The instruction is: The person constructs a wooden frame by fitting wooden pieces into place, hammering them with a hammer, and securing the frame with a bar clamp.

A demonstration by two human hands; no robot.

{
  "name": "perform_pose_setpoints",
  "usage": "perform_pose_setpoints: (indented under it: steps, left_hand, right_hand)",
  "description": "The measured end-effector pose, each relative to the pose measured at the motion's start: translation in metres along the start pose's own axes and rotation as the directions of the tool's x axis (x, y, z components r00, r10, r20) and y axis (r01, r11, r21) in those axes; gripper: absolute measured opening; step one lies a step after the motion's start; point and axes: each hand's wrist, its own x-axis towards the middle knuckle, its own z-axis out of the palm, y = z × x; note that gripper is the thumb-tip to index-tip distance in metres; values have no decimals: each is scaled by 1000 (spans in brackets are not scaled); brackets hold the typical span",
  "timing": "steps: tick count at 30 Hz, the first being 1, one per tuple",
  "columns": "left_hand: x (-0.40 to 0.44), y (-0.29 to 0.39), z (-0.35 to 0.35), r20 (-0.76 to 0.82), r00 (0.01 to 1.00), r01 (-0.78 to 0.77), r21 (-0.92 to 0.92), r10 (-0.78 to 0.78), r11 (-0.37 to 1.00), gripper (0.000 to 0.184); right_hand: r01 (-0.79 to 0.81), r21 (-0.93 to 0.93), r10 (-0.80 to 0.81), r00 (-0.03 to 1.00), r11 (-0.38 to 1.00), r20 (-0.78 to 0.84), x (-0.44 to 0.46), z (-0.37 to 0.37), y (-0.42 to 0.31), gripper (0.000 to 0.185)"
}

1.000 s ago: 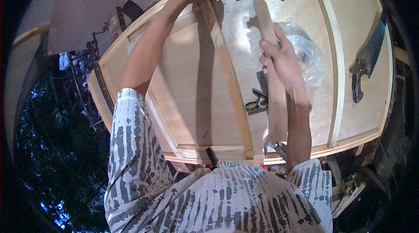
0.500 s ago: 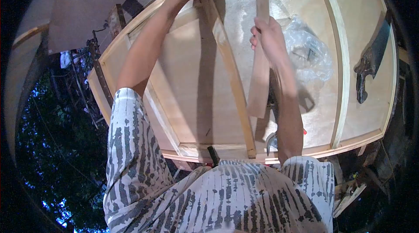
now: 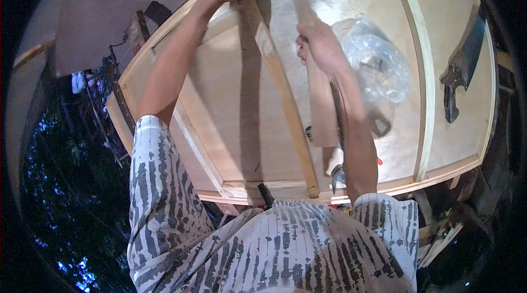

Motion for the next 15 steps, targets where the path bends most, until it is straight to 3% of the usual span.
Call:
perform_pose_setpoints:
  steps: [3,5,6,7,9,11,12,13,14,15]
  left_hand:
    - [-8,5,-3,-29,998,57,-49,-58,997,13]
    - [-21,14,-10,7,1000,15,-168,-14,986,35]
    - [-29,6,-3,5,1000,16,-166,-16,986,35]
    - [-43,-3,8,-290,955,-117,-180,61,977,39]
    - [-79,-18,24,-561,819,-246,-151,122,957,44]
    - [-123,-16,34,-573,819,14,38,10,999,62]
    - [-126,-16,38,-575,818,16,40,9,999,62]
    - [-125,-17,43,-633,772,64,162,54,985,62]
    - [-123,-18,45,-678,727,121,279,106,953,62]
    - [-119,-19,48,-675,730,126,282,103,951,62]
  right_hand:
    - [-16,-60,24,992,998,127,-4,-11,-7,15]
    - [45,-48,-47,998,998,-36,-16,-19,-15,15]
    - [70,-50,-76,988,996,-133,-18,-21,-16,17]
    - [71,-50,-77,989,996,-130,-18,-19,-16,17]
    - [149,53,-135,969,987,-209,-17,-15,-13,18]
    - [99,24,-95,985,995,-144,-9,0,-8,19]
    - [51,-8,-51,995,999,-83,-4,5,-6,19]
    - [52,-8,-52,995,999,-80,1,5,-6,19]
    - [12,-75,-11,1000,997,11,6,5,-4,19]
    - [-21,-144,35,994,989,100,11,2,-3,19]
